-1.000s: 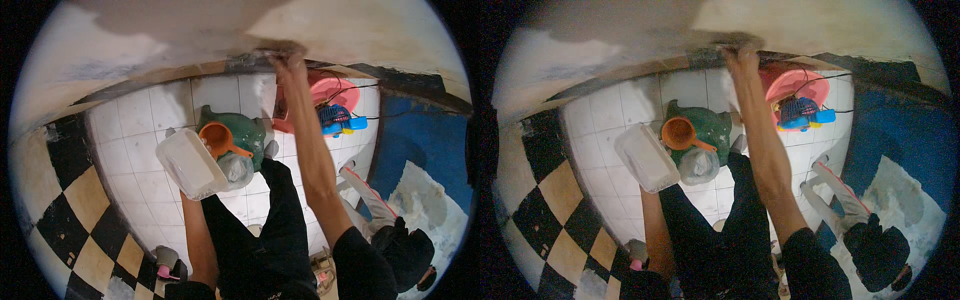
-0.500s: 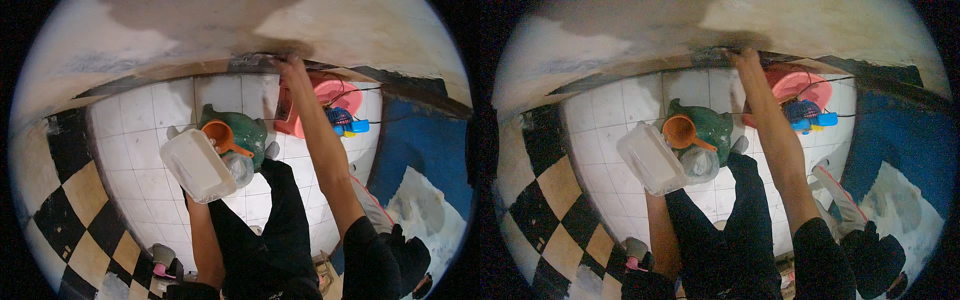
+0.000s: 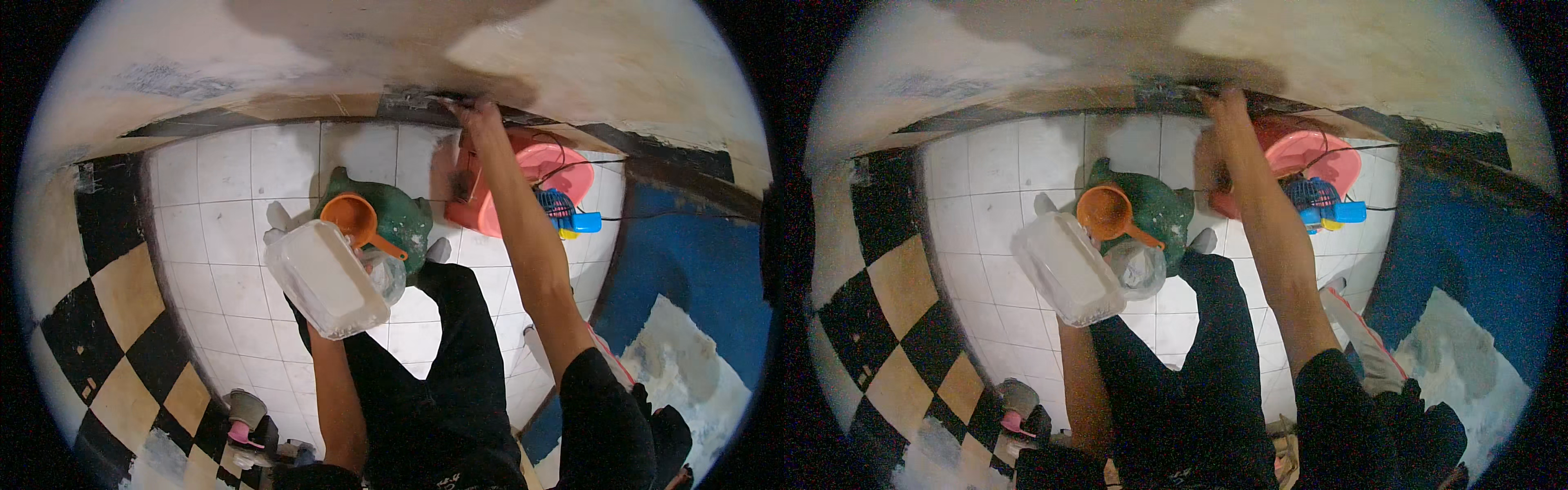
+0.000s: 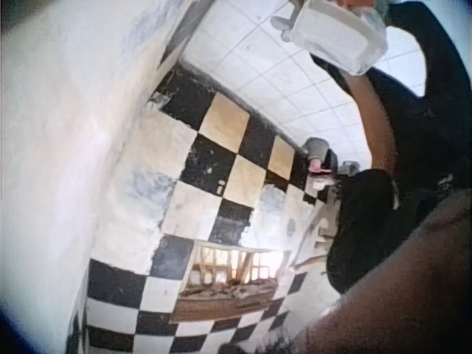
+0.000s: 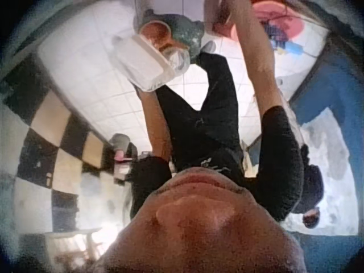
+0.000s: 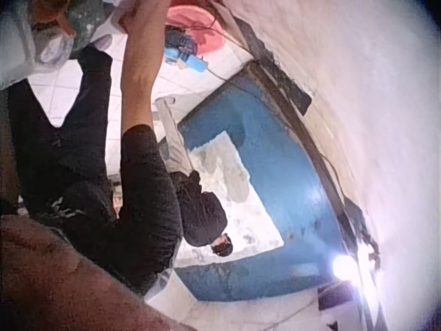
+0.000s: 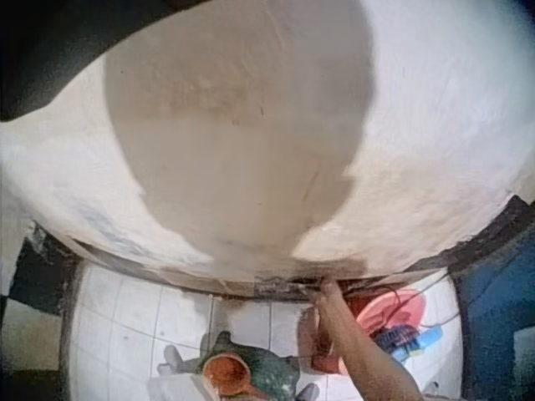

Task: The person applies wall filler to a wall using a putty knife, taking filler from a plastic container and spreading it over imperfections and gaps in the wall surface.

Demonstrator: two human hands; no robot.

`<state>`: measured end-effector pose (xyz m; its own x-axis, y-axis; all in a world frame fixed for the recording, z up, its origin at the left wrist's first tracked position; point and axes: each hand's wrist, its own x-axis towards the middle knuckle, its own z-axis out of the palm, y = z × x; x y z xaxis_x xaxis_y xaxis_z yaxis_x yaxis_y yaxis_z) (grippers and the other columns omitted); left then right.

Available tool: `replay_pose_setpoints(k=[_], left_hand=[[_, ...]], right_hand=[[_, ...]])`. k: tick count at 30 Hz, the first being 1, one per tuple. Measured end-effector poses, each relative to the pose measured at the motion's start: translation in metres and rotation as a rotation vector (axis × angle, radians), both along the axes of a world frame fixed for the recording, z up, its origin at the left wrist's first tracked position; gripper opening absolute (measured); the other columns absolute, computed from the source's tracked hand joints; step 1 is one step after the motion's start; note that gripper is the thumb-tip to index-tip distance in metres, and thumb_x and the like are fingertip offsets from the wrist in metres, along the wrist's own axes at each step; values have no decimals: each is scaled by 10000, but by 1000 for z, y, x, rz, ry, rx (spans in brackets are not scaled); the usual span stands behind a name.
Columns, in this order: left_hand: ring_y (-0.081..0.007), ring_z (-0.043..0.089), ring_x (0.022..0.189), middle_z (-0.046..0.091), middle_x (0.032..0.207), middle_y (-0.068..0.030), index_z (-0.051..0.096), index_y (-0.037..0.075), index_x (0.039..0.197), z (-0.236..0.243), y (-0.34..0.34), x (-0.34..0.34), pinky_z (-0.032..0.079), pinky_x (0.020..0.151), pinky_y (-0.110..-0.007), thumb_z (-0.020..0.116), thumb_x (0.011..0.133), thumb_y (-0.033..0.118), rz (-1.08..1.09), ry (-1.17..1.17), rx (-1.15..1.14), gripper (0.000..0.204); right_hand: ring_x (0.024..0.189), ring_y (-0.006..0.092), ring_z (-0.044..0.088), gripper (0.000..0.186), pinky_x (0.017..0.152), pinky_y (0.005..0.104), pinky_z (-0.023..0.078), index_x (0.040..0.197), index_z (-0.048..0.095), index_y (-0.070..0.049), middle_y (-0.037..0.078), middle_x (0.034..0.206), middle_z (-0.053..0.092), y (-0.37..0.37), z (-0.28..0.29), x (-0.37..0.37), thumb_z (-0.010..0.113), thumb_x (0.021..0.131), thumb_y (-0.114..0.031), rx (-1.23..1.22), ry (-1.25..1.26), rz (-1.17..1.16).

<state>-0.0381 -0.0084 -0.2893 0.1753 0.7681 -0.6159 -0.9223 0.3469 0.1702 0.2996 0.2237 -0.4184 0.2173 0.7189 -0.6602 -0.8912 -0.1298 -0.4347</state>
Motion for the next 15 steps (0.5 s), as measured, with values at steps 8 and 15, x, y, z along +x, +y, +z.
replay_pose_setpoints(k=[8,15], left_hand=[[-385,504,1093,482,1241,-197,358,81,1328,1,-5,-2,435,899,-552,440,856,566,2,-219,288,682],[-344,510,1099,457,1253,-210,339,37,1332,7,6,7,433,926,-531,463,891,414,-41,-125,200,593]], right_hand=[[1058,333,505,457,930,401,452,1292,377,25,222,1231,471,-68,181,-41,463,843,17,165,-332,266],[876,220,566,386,789,332,475,1207,481,53,166,1104,576,-46,72,-12,538,833,-24,38,-466,109]])
